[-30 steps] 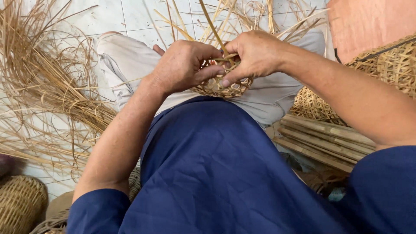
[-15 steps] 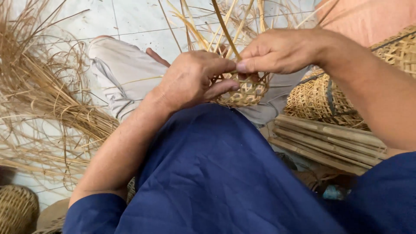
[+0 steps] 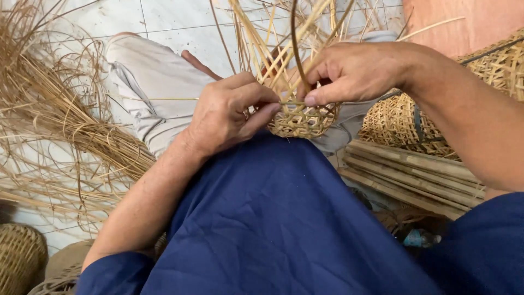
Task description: A person is weaving a small basket using thin strips of bamboo or similar natural fiber.
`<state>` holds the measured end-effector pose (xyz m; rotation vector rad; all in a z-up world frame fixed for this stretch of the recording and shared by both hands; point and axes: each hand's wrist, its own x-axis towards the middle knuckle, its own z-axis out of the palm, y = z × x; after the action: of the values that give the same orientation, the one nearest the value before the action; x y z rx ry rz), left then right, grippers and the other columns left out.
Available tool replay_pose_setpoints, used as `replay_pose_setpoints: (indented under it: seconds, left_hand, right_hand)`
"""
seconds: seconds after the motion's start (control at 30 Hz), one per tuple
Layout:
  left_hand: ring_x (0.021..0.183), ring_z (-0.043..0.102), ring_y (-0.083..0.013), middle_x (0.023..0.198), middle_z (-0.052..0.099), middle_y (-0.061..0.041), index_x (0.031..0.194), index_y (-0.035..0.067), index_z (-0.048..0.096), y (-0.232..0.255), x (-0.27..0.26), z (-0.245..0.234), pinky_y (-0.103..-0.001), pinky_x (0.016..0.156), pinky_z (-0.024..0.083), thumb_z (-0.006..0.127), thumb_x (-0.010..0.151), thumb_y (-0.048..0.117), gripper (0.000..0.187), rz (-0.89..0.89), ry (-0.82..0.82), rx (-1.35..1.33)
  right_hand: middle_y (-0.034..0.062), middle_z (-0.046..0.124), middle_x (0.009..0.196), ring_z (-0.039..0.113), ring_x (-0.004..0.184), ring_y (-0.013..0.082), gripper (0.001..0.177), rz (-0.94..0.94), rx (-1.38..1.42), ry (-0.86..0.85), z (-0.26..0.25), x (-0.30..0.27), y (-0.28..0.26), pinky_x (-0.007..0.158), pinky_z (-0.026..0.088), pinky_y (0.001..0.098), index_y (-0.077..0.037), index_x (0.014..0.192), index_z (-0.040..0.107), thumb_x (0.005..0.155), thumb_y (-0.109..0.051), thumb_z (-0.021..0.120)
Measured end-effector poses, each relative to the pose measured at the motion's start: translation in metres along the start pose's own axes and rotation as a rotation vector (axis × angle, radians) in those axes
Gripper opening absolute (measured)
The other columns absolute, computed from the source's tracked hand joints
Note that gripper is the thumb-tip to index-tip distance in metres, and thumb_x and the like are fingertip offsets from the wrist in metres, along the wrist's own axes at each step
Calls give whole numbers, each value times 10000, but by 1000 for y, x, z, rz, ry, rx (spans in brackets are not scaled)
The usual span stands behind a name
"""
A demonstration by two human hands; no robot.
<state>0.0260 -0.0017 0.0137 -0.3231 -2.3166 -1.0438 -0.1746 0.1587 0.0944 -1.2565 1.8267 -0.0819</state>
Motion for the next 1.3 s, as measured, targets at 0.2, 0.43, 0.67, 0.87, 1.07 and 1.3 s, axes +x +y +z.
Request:
replay_pose_setpoints:
  seconds: [0.2,0.43,0.67,0.87,1.07,1.3]
  left_hand:
    - [635,592,-161,815,647,-56,901,38,746,-14,-5,-1,-300,546,493,837,896,61,94,-6,49,138]
    - [700,551,-144,816,582,-18,923,97,727,-21,-9,4,-293,607,481,836,947,132,117,94,85,341]
    - [706,519,-145,848,586,-11,968,125,760,-14,-6,-1,-294,623,445,849,943,198,118,165,90,432]
    - [1014,546,-180,1016,651,12,1031,205,792,1,-16,-12,-358,970,360,867,966,257,112,249,300,718]
    - [852,686,-422,998,644,-181,1325,98,687,-52,-46,2,-503,712,548,703,959,110,367,-106,133,392]
    - [942,612,-248,1215,649,-50,1330,250,724,-62,7,0,-358,789,510,646,950,77,424,214,296,540]
  right_hand:
    - [38,702,690,513,537,139,266,-45,156,8,1,16,9,483,428,293,-23,1047,824,886,-141,649]
    - [10,645,615,425,456,108,166,-132,269,28,6,20,11,403,345,278,-20,925,825,928,-140,710]
    - [16,663,591,424,436,99,208,-143,257,33,8,19,11,375,315,274,-8,991,848,866,-116,722]
    - [14,616,581,441,456,111,128,-71,290,179,9,12,10,419,333,269,-42,930,829,908,-115,727]
    - [55,627,564,474,498,152,243,-230,367,74,9,17,7,549,427,314,-10,805,821,973,-146,709]
    - [32,574,550,486,526,144,267,-214,327,59,7,34,0,522,417,312,-28,741,744,930,-216,759]
